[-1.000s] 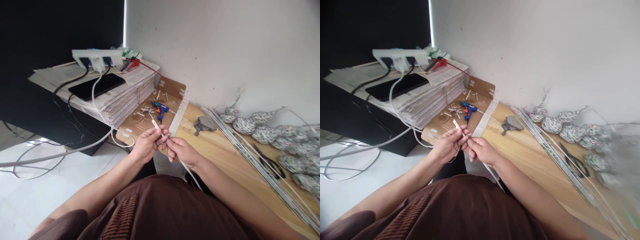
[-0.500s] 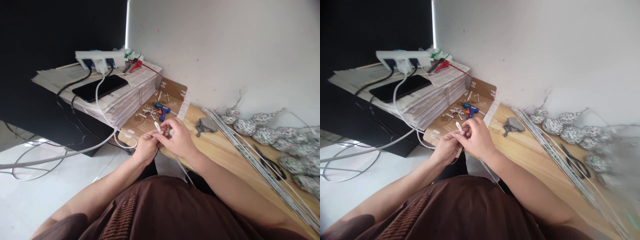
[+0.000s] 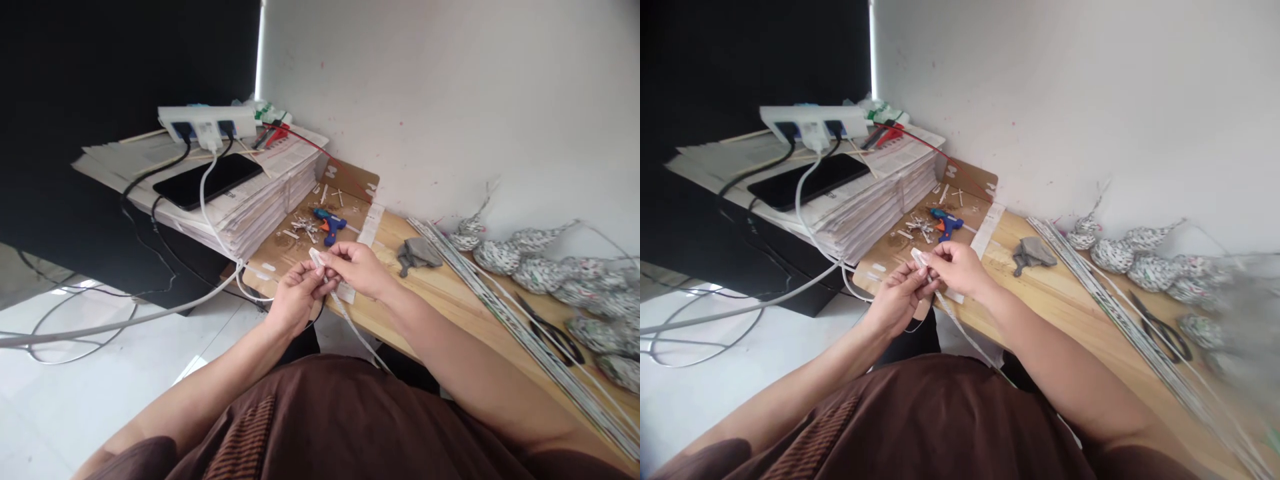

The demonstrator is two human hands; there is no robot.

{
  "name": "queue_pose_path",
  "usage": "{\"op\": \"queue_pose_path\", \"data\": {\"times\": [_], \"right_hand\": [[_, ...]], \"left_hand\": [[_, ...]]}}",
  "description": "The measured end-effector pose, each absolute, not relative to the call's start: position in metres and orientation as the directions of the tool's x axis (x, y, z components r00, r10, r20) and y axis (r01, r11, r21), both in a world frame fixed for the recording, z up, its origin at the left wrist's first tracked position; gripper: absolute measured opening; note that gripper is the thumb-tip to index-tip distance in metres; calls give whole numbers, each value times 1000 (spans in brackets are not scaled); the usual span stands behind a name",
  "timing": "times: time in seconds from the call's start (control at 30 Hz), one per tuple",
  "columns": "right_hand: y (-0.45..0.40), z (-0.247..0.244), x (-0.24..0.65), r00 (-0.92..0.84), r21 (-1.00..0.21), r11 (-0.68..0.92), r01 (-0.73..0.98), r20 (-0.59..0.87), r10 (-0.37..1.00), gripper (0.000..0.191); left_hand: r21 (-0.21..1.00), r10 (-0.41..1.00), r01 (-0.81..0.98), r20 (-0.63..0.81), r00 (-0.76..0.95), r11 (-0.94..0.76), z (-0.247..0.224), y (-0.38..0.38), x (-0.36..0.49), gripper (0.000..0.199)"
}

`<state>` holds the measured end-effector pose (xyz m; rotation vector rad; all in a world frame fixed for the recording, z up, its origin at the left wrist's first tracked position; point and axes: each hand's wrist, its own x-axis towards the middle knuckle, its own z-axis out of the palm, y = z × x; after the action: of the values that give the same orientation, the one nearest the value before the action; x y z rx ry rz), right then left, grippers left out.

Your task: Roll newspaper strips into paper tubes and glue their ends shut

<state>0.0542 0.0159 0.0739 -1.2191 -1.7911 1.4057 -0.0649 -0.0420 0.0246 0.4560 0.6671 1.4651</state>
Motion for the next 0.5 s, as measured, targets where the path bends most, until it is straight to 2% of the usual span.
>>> {"op": "queue_pose_path", "data": {"times": [0.07, 0.1, 0.2, 0.27, 0.5], "right_hand": [[25, 71, 54, -469, -960, -35, 276, -167, 867, 30], [32, 68, 55, -459, -953, -23, 301, -166, 873, 30], [56, 56, 61, -302, -850, 45, 524, -137, 943, 27], [73, 48, 64, -197, -779, -1, 626, -160, 967, 26], [108, 35, 57, -100, -755, -124, 644, -243, 965, 40]], "left_hand": [[662, 990, -746, -136, -21, 75, 23, -42, -69, 20], [662, 989, -745, -144, -25, 77, 22, -42, -72, 20], [656, 986, -751, -163, -43, 76, 20, -44, -80, 19], [653, 985, -753, -166, -47, 74, 20, -45, -85, 17], [655, 974, -750, -216, -72, 90, 19, -48, -101, 15]]}}
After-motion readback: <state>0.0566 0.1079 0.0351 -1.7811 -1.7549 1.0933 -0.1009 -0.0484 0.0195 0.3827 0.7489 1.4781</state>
